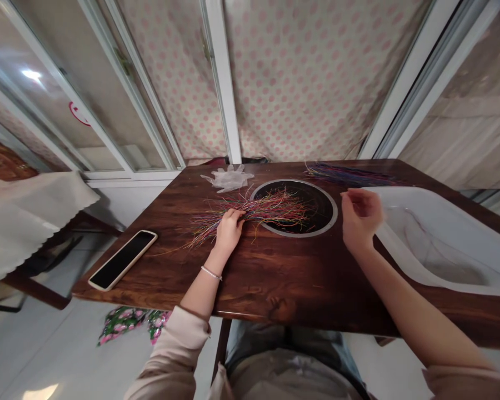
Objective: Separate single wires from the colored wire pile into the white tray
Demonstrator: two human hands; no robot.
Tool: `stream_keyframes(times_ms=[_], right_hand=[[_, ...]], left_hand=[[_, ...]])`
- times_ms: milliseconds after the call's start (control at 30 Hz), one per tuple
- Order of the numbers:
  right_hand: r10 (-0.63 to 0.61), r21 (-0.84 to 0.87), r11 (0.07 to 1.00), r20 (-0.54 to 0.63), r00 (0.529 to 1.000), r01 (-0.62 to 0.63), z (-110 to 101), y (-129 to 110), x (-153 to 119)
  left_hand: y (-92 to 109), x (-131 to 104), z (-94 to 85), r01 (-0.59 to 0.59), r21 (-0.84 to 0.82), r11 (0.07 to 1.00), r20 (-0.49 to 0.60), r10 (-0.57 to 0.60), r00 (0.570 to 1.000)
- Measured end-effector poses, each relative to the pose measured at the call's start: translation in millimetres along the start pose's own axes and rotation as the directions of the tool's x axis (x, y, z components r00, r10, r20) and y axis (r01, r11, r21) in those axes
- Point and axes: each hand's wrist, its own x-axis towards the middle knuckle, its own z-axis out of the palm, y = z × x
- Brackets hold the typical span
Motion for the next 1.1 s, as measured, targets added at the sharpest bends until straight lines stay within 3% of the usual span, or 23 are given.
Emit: stream_keyframes(times_ms=[200,400,567,700,833,1033,1100], right_hand=[[-0.053,-0.005,0.999,-0.138,0.989,0.053,-8,9,18],[-0.150,0.051,0.984,-0.262,0.953,0.169,-21,4,35],[-0.199,0.106,0.967,-0.253,0.947,0.232,-28,15,44],[-0.166,0.105,0.971,-0.341,0.925,0.213,-26,27,50],[-0.166,0.041,0.980,-0.385,0.908,0.197,-29,36,56],[-0.215,0.035,0.967,-0.431,0.876,0.254,-40,39,63],[-0.189,0.101,0.961,-0.434,0.881,0.256,-40,38,63]], left_hand=[[0,3,-8.5,0.053,-0.068,0.996,0.013,-0.052,0.999],[6,7,-26.4,0.098,-0.217,0.971,0.178,-0.059,0.982],[2,4,-35.5,0.202,-0.337,0.919,0.466,-0.024,0.885],[-3,4,-36.3,0.271,-0.356,0.894,0.576,-0.019,0.817],[-4,6,-37.8,0.304,-0.373,0.877,0.560,-0.049,0.827],[2,10,-49.0,0.287,-0.484,0.826,0.368,-0.105,0.924],[6,11,-50.4,0.284,-0.584,0.761,0.286,-0.134,0.949]])
